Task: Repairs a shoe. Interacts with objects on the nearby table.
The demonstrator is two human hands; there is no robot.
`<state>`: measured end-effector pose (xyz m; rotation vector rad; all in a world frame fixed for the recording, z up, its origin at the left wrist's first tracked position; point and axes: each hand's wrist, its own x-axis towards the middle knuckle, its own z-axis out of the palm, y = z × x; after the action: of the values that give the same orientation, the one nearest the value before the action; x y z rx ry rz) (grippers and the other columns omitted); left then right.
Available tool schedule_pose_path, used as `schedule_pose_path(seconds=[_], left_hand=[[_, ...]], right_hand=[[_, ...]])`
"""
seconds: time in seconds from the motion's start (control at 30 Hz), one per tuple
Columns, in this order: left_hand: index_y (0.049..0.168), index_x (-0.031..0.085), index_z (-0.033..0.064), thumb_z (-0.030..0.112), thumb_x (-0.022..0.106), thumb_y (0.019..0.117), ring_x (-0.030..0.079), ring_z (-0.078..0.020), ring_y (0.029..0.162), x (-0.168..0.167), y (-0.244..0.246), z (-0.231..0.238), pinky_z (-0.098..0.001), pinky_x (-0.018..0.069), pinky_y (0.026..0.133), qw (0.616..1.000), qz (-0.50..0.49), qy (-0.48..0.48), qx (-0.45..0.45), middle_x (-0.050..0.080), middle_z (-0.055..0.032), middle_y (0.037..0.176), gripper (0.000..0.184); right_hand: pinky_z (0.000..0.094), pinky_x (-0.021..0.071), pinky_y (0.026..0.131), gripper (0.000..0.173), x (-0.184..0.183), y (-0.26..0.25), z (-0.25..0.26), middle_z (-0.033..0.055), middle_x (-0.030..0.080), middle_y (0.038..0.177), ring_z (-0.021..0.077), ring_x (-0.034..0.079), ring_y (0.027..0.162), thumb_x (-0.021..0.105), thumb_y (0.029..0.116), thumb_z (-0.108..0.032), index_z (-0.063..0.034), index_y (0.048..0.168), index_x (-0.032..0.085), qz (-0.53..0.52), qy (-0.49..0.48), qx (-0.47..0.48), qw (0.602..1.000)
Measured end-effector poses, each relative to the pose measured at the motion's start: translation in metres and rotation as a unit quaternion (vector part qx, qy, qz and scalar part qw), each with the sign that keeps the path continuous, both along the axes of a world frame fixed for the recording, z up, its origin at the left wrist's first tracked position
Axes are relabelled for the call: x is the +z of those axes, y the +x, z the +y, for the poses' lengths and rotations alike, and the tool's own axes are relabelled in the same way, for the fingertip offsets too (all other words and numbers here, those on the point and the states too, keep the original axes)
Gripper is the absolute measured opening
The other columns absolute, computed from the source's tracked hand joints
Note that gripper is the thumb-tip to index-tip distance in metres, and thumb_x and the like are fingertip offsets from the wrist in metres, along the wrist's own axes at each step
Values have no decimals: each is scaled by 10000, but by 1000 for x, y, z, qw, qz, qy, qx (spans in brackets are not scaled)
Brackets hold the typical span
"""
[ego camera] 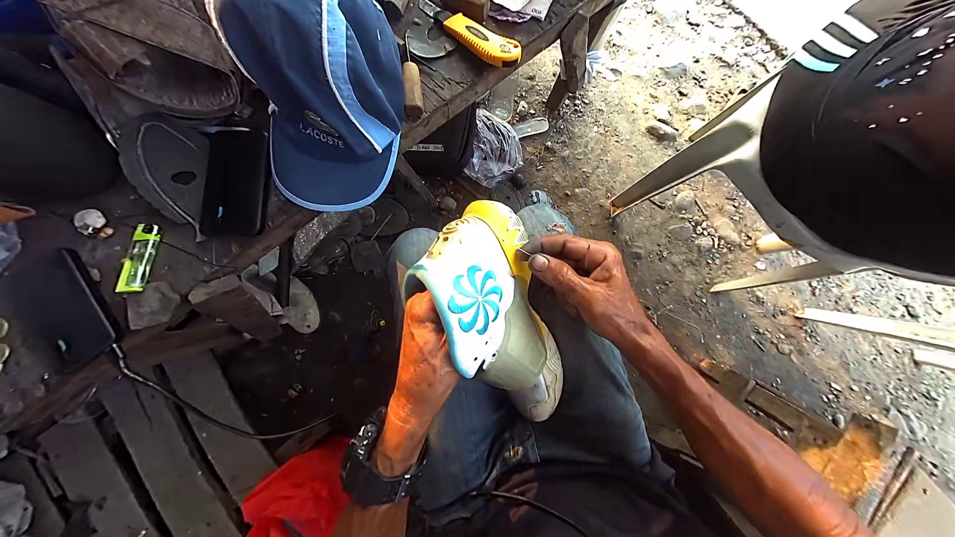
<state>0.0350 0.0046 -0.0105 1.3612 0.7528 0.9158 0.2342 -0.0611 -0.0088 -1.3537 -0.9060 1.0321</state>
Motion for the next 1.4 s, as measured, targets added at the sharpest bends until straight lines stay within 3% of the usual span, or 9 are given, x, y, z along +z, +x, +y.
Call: schedule_pose_path(seconds=[0.17,0.33,0.4,0.53,0.63,0.77,0.9,1.07,1.4], left_hand=[[1042,641,173,155,622,976,676,70,931,0,0,-3,-164,576,868,999,24,-20,25,717,184,947,72],[1091,600,-33,206,677,930,609,129,1006,-5,-9,4,-113,502,944,994,95,58,-8,681,116,991,299],[1119,616,62,142,666,938,647,97,980,3,-12,8,-144,544,918,996,78,6,-47,703,153,993,204],[1092,643,137,-69,468,939,725,-64,912,12,-16,20,-276,615,846,967,-48,-226,-108,762,38,979,310],[1005,675,139,-79,437,907,740,-82,865,6,-9,16,-280,625,802,950,-128,-279,-58,773,-3,935,337],[960,659,132,-75,438,901,743,-85,830,6,-3,10,-275,630,771,949,-132,-286,-11,771,-12,892,309],[955,683,131,-35,524,885,743,-91,840,2,-4,8,-285,629,774,948,-145,-283,-5,770,-24,897,241],[973,700,148,49,630,894,746,-97,860,2,-4,9,-289,628,792,944,-157,-290,-7,772,-26,913,145],[958,703,155,-3,582,892,743,-85,858,3,-3,9,-277,625,791,943,-155,-294,-6,773,-14,912,210]], right_hand=[[142,416,471,154,-9,-9,3,-57,673,772,-39,474,518,607,989,-80,-27,1043,741,-44,22,-34,998],[137,413,487,110,-3,-7,10,-79,603,718,-30,477,530,617,987,-122,-59,989,707,-80,0,-10,997],[152,430,518,105,9,7,10,-77,598,709,-17,508,563,631,985,-163,-88,991,703,-134,-34,35,990],[289,566,629,330,34,55,-5,1,689,992,80,641,712,619,966,-183,-122,1289,589,-264,-126,100,951],[239,583,687,482,41,64,-15,-7,715,1090,48,668,772,587,1006,-194,-117,1476,511,-302,-78,130,941],[193,553,733,357,28,39,-7,12,721,973,27,641,792,631,1019,-221,-64,1338,665,-334,35,165,927],[236,507,616,269,15,30,3,-8,679,841,57,604,703,577,1032,-214,-116,1204,758,-405,76,126,902],[232,509,611,269,19,34,8,-19,684,848,49,610,708,568,1012,-180,-121,1185,766,-420,77,140,893],[237,525,648,264,19,41,12,-14,702,862,56,634,747,568,1011,-176,-121,1174,769,-433,92,160,882]])
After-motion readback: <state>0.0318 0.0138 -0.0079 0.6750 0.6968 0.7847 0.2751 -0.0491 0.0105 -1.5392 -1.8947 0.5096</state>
